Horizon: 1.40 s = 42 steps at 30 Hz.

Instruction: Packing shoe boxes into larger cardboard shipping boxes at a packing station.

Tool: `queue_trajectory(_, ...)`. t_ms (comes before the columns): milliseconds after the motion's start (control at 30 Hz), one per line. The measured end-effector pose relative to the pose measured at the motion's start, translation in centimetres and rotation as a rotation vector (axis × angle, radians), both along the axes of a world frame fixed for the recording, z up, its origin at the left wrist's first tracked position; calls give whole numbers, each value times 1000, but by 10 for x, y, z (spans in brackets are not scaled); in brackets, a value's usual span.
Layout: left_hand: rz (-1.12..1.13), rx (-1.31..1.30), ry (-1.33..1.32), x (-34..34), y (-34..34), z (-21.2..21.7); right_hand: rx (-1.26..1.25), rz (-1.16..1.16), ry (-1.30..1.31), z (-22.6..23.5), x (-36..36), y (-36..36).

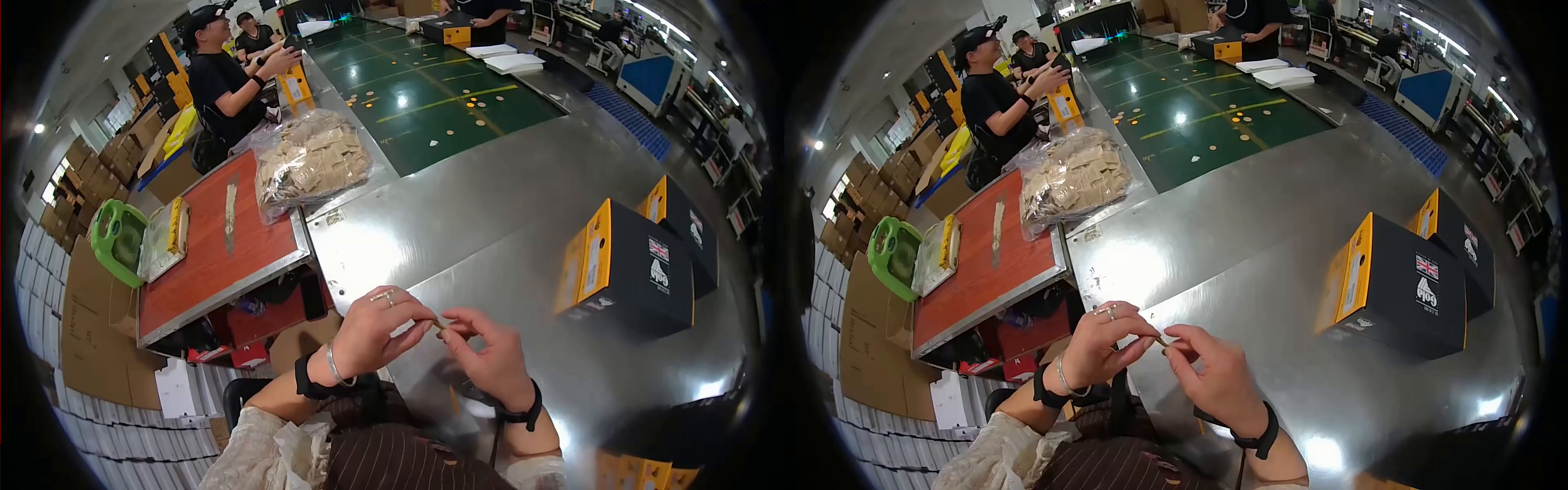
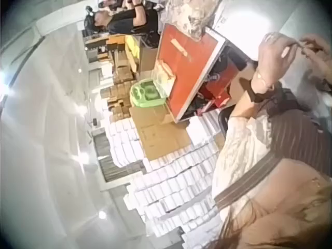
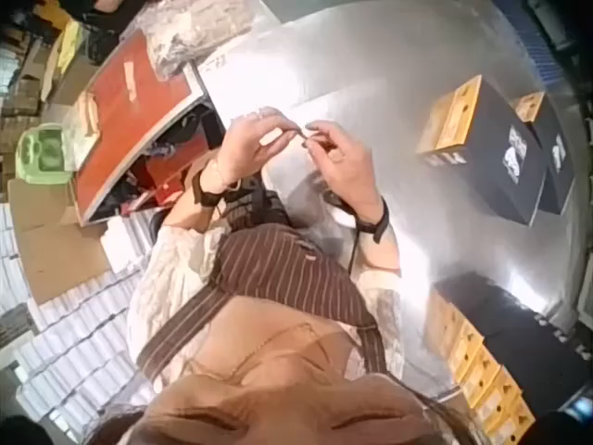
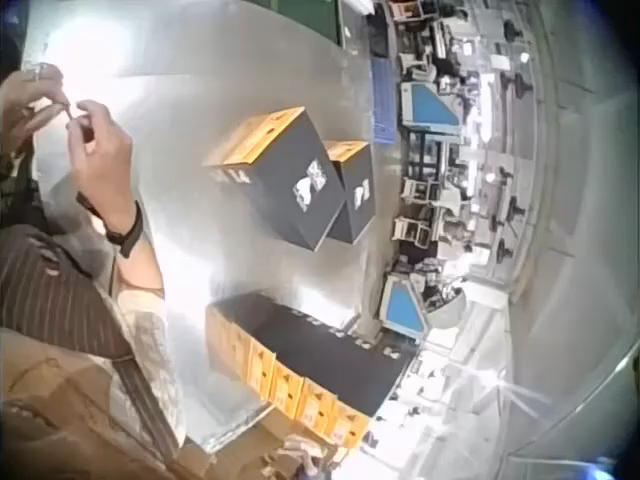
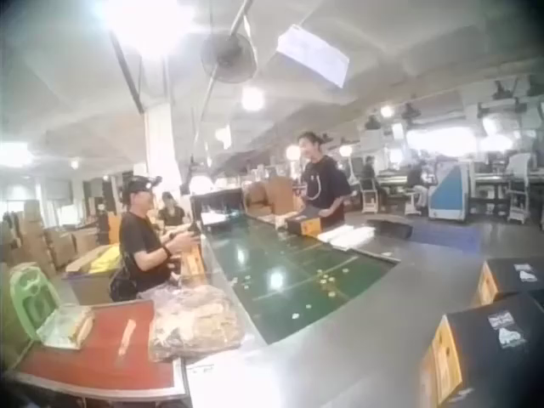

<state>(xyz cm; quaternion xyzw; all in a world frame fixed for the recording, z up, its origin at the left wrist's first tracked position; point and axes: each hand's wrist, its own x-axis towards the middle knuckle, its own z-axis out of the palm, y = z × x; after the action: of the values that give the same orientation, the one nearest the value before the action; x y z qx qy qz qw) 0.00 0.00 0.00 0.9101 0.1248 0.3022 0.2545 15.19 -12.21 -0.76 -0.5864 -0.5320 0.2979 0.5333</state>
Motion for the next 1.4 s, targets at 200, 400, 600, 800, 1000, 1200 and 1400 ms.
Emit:
queue_trajectory(200,-39,-3,-67,5,3,-2,42,-36,-44,0,3,5)
queue_trajectory(400,-26,-2,-112,8,1,-4,121,-95,-148,-1,4,6)
queue_trajectory(600,-2,-11,-136,7,1,-13,147,-109,-206,0,3,6)
queue_trajectory(800,31,24,-162,8,-2,-11,150,-128,-238,1,3,6)
queue_trajectory(1000,29,-9,-141,9,-4,-12,167,-128,-261,0,3,6)
queue_trajectory(1200,42,-30,-128,9,-8,-16,177,-123,-266,-1,3,6)
queue_trajectory(1400,29,-90,-126,10,-12,-20,174,-127,-256,-3,3,6)
